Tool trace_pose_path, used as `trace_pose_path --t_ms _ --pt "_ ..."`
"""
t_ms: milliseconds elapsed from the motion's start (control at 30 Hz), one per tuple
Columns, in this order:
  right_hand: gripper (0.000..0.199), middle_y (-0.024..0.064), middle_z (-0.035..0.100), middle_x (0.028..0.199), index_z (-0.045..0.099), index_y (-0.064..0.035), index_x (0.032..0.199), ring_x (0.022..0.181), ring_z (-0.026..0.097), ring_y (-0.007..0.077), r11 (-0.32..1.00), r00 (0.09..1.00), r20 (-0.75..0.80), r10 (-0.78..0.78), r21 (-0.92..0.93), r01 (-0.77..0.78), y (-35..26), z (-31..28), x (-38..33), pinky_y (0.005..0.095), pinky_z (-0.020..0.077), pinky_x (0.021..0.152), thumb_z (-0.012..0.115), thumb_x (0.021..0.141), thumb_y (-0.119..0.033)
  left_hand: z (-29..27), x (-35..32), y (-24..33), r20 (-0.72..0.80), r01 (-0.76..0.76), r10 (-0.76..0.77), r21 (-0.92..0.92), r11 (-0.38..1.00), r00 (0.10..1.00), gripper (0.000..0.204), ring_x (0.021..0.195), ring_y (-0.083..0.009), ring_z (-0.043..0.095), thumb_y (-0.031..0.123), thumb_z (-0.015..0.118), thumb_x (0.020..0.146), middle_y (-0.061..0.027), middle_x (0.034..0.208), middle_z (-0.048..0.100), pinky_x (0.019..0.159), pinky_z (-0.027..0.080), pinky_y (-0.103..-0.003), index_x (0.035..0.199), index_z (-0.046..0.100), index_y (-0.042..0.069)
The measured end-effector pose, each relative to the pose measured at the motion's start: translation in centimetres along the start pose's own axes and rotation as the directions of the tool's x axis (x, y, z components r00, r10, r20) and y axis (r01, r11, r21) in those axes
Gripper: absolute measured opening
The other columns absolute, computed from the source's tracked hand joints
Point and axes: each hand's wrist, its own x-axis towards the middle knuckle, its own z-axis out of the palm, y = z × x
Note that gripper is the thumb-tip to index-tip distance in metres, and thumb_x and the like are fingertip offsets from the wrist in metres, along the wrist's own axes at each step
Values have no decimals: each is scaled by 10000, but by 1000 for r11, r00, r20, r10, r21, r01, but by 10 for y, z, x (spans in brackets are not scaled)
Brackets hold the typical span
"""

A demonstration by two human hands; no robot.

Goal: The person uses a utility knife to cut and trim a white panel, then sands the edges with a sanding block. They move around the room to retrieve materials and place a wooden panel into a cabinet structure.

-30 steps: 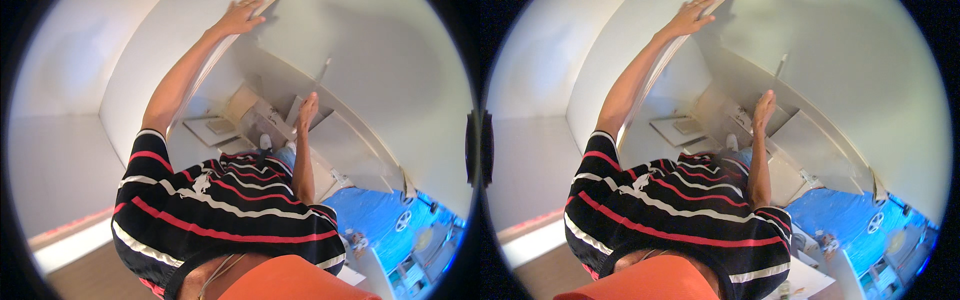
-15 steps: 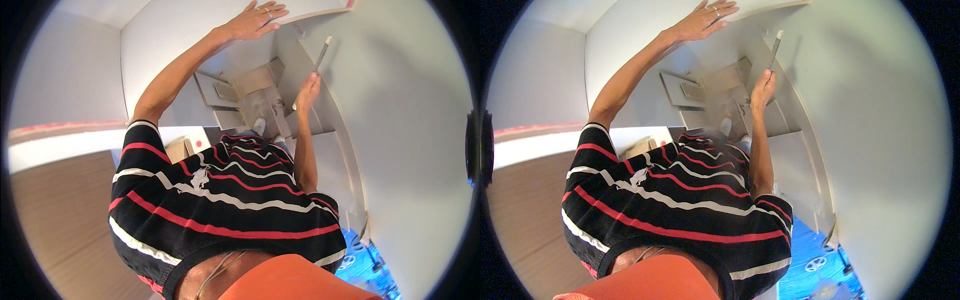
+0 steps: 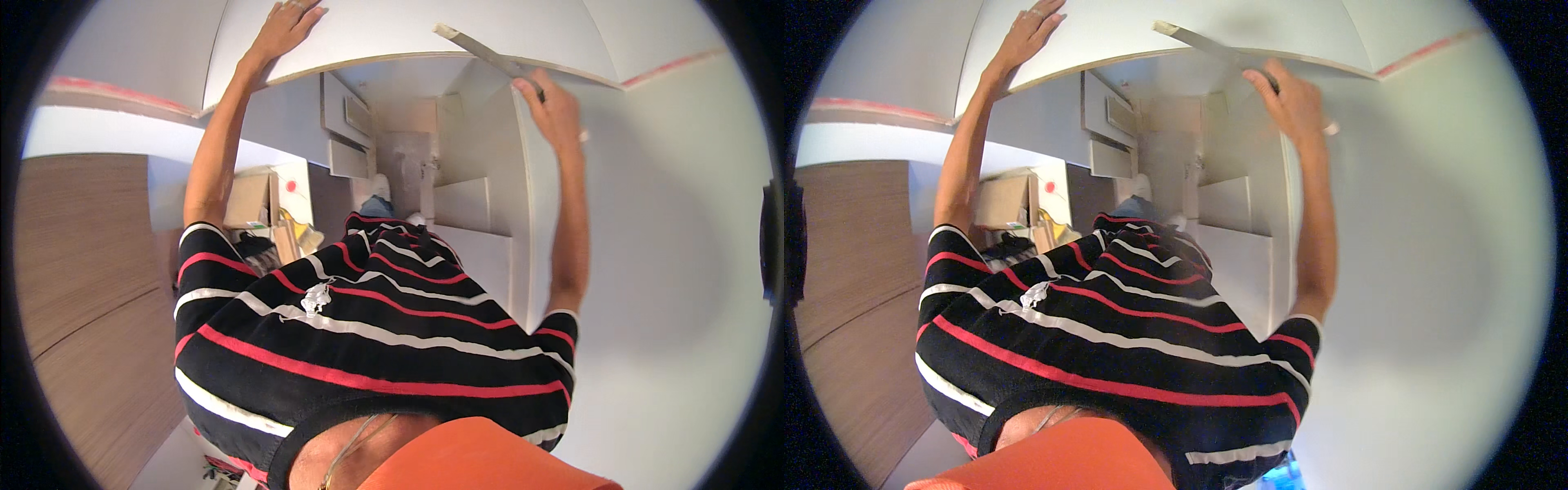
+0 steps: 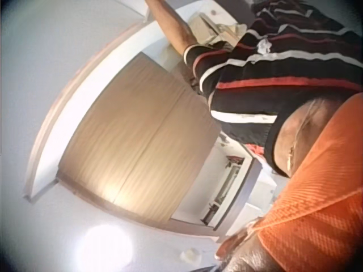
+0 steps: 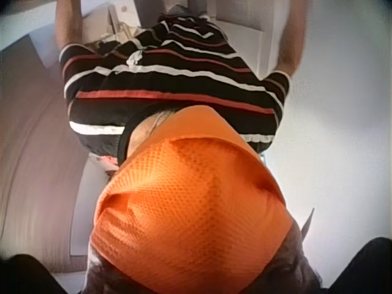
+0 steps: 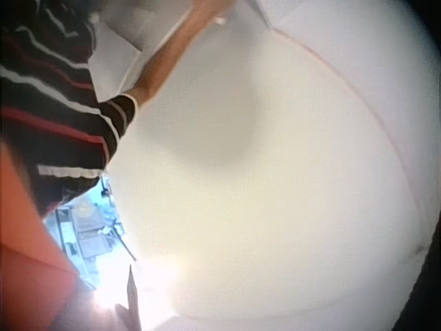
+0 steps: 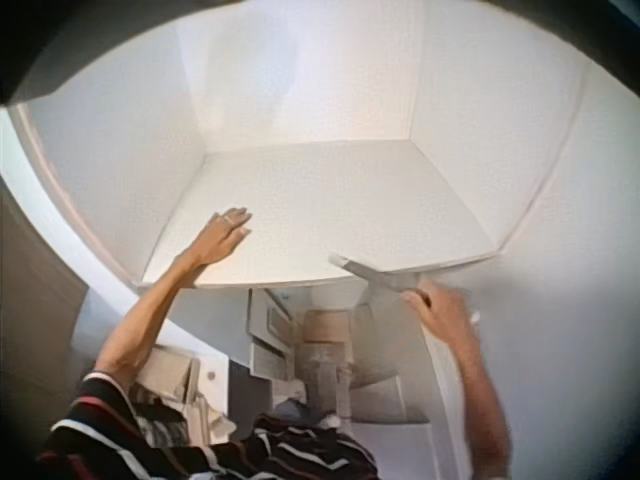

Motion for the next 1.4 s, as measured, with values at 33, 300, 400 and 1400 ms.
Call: trace_pose_path --t_ms 33,300,400,1400 --pt "439 147 649 728 639 -89 917 678 620 387 989 992 25 -127 -76 128 -1 -14 18 464 475 627 600 961 -524 3 -3 -3 20 20 -20 12 1000 1000 594 1483 -372 306 471 428 1037 -186 1556 418 1200 193 -597 1460 498 59" --pt "326 101 637 659 623 -124 937 651 647 325 481 546 459 -701 -261 837 -128 -29 160 449 497 620 588 975 -446 -1 2 3 5 30 -30 0 1000 1000 594 1478 -360 320 487 408 1035 -153 1565 417 1199 209 -597 1467 493 88" --pt "382 103 701 675 685 -137 856 639 709 303 296 489 729 -479 -391 872 -170 -26 176 419 558 595 559 970 -479 -3 1 1 -1 19 -19 -2 1000 1000 590 1470 -361 334 482 395 1035 -156 1561 421 1199 219 -590 1463 497 90" --pt "295 67 644 621 644 -154 916 613 661 291 151 529 760 -379 -513 845 -172 -40 151 407 523 639 567 972 -434 4 -1 7 -8 63 -63 34 997 998 638 1491 -339 298 524 347 1038 -145 1586 384 1222 196 -560 1493 455 90"
